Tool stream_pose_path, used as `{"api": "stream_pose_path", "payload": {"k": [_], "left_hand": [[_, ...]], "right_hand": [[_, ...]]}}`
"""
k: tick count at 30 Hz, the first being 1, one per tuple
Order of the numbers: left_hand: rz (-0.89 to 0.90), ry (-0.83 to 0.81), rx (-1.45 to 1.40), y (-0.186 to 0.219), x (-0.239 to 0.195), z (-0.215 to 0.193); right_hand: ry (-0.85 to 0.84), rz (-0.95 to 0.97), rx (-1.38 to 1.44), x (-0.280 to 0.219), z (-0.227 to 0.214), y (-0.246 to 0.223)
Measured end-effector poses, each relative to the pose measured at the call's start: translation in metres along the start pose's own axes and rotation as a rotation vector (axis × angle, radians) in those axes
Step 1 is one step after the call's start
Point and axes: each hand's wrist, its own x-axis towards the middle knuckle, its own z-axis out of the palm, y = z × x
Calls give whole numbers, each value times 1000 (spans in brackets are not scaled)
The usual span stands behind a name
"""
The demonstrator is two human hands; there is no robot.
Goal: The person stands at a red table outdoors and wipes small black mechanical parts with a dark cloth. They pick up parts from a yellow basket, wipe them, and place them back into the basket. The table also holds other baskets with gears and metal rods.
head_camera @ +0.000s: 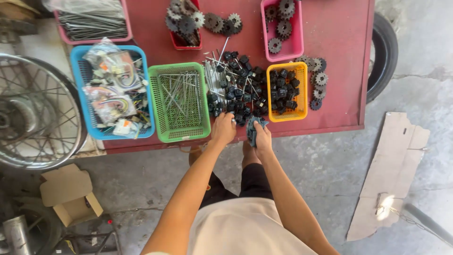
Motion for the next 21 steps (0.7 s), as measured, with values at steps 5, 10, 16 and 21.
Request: {"api": "stream_pose_path", "payload": {"k": [5,10,16,21], "left_hand": [[3,69,235,-6,76,59],[89,152,496,-41,127,119],[103,237,346,25,98,64],[416,487,-130,116,27,-12]], "right_hand": [[-121,143,158,9,-4,-61],[-185,216,262,15,-21,-94],[-221,30,82,24,-37,-121],[-369,-220,21,-22,-31,-188]]}}
